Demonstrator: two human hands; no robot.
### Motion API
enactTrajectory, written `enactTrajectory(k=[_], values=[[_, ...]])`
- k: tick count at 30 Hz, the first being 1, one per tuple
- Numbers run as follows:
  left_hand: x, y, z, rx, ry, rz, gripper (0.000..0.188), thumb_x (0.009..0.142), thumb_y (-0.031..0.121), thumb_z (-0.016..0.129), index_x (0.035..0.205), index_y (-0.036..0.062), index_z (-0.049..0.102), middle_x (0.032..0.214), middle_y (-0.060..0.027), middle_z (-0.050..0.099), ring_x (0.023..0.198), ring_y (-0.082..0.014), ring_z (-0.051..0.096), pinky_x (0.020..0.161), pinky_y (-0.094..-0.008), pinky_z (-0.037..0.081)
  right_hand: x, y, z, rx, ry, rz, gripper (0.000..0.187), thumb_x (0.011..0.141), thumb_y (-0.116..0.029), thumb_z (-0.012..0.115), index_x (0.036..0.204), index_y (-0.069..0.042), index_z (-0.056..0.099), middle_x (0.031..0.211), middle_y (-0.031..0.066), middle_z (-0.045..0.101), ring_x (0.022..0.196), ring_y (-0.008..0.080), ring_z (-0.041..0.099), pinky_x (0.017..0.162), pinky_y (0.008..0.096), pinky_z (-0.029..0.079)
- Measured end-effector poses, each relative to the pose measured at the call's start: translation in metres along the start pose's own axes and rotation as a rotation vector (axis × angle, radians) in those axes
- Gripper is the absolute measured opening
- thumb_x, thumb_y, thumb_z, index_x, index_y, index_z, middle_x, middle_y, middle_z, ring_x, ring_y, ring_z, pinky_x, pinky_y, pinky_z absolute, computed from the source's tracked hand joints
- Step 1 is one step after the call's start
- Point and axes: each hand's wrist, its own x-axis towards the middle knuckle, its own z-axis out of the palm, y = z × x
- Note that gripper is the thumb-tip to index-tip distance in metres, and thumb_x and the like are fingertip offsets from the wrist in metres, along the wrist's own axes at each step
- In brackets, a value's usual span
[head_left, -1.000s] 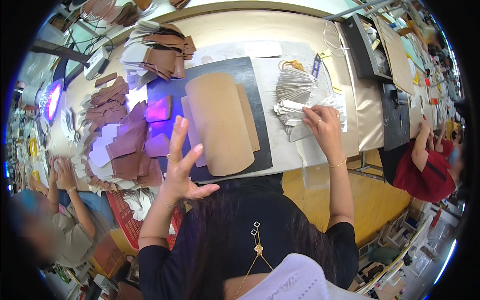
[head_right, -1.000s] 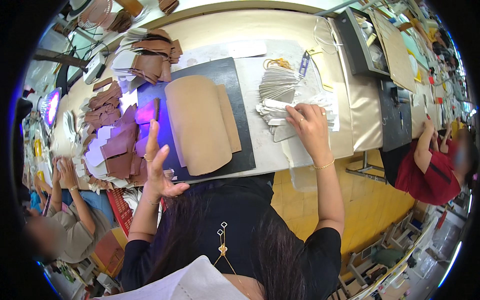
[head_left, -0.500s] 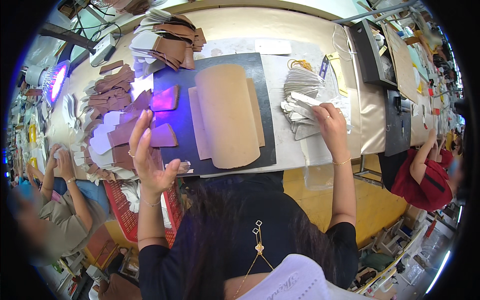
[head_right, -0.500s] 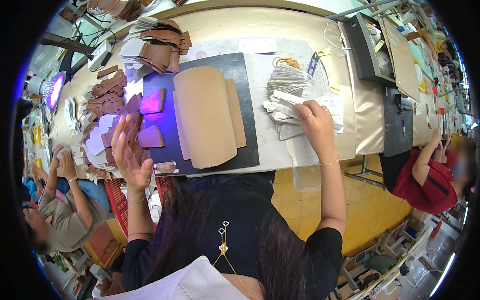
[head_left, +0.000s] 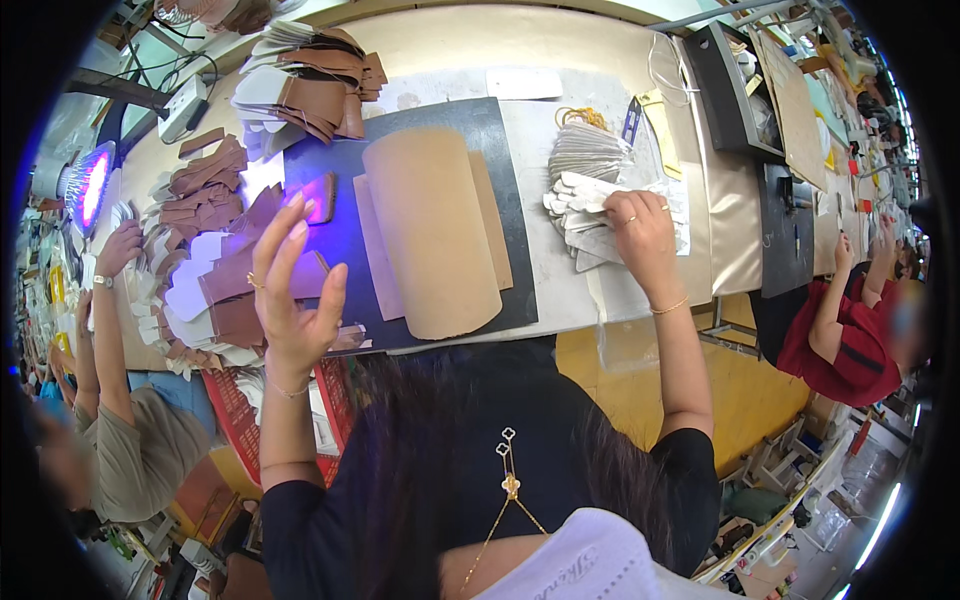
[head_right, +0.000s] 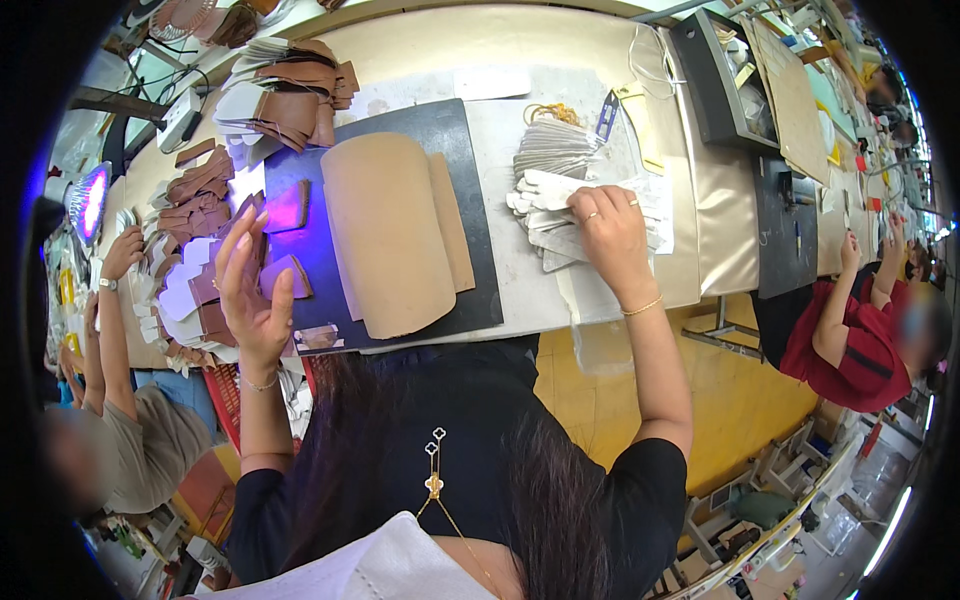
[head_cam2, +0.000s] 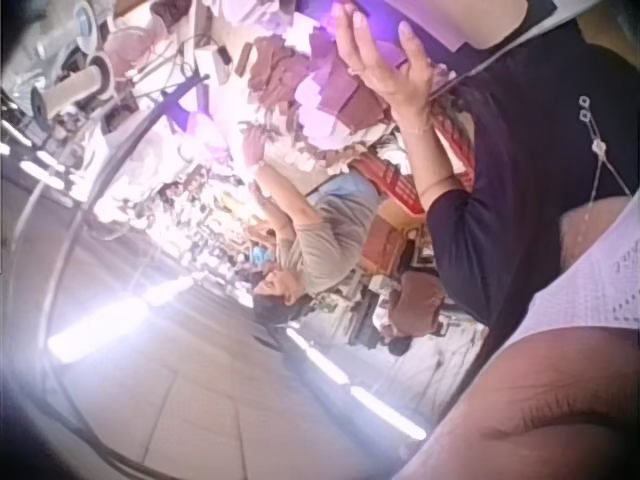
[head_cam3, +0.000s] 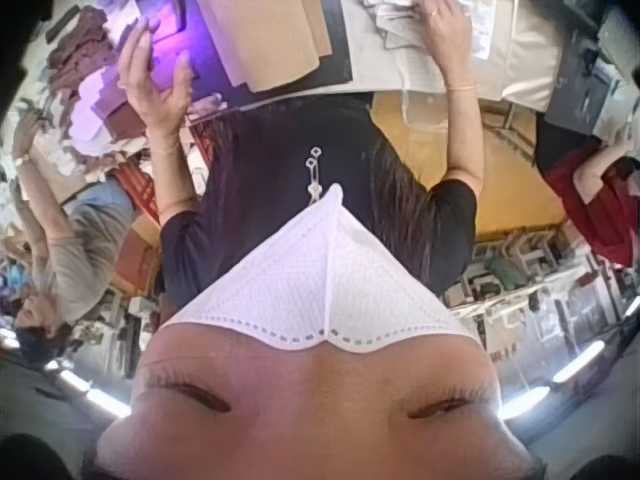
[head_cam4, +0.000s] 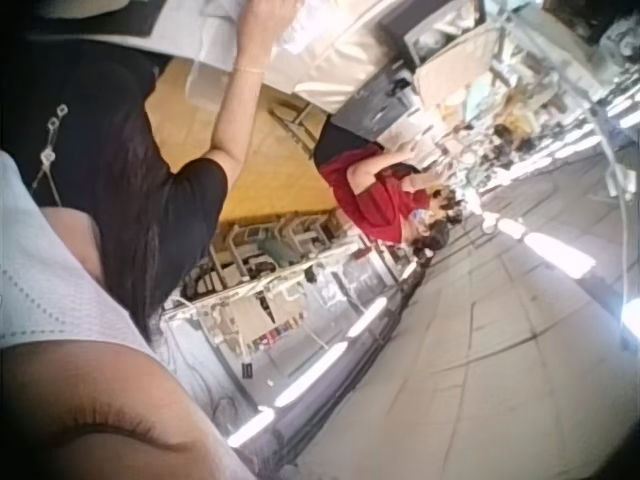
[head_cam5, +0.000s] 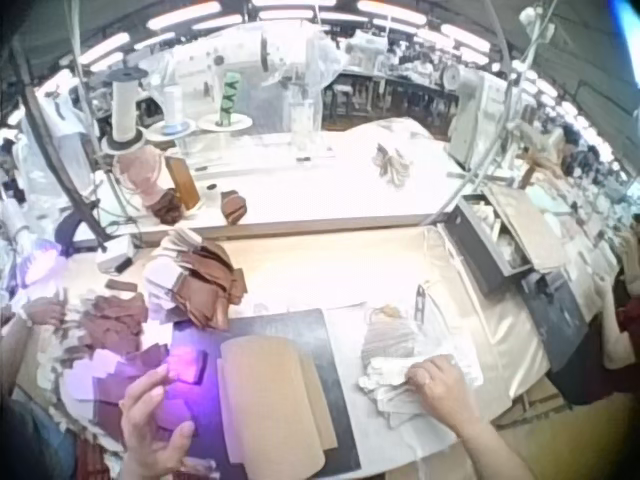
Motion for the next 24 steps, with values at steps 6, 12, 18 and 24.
enactTrajectory(k=[6, 12, 18, 24], values=[[0.006, -0.002, 0.003, -0.043, 0.028, -0.030, 0.059, 0.090, 0.005, 0.069, 0.144, 0.0091, 0.043, 0.144, -0.0246, 0.049, 0.122, -0.0355, 0.060, 0.105, -0.0463, 0.046, 0.002, 0.000, -0.028, 0.124, -0.073, 0.204, 0.014, 0.087, 0.000, 0.063, 0.098, -0.007, 0.059, 0.089, 0.0070, 0.064, 0.086, 0.0255, 0.061, 0.086, 0.0395, 0.041], [0.020, 0.006, 0.011, -0.119, -0.038, -0.018, 0.058, 0.088, 0.002, 0.071, 0.140, 0.0081, 0.047, 0.142, -0.0244, 0.051, 0.122, -0.0358, 0.060, 0.104, -0.0461, 0.048, 0.005, -0.001, -0.037, 0.174, -0.153, 0.221, 0.013, 0.089, -0.001, 0.064, 0.098, -0.007, 0.057, 0.086, 0.0085, 0.064, 0.083, 0.0271, 0.059, 0.081, 0.0379, 0.040], [0.050, 0.024, 0.026, -0.193, -0.188, 0.101, 0.058, 0.082, -0.002, 0.074, 0.135, 0.0068, 0.053, 0.138, -0.0239, 0.055, 0.121, -0.0372, 0.061, 0.102, -0.0463, 0.049, 0.001, 0.007, -0.036, 0.364, -0.293, 0.408, 0.011, 0.097, -0.006, 0.056, 0.105, -0.006, 0.048, 0.084, 0.0136, 0.063, 0.073, 0.0342, 0.062, 0.072, 0.0435, 0.047], [0.065, 0.039, 0.033, -0.130, -0.255, 0.175, 0.060, 0.076, 0.001, 0.078, 0.132, 0.0098, 0.059, 0.138, -0.0190, 0.056, 0.116, -0.0342, 0.062, 0.094, -0.0458, 0.048, 0.009, 0.017, -0.068, 0.810, -0.685, 0.768, 0.006, 0.105, -0.008, 0.044, 0.107, -0.003, 0.041, 0.123, 0.0106, 0.066, 0.065, 0.0114, 0.063, 0.051, 0.0268, 0.052]])
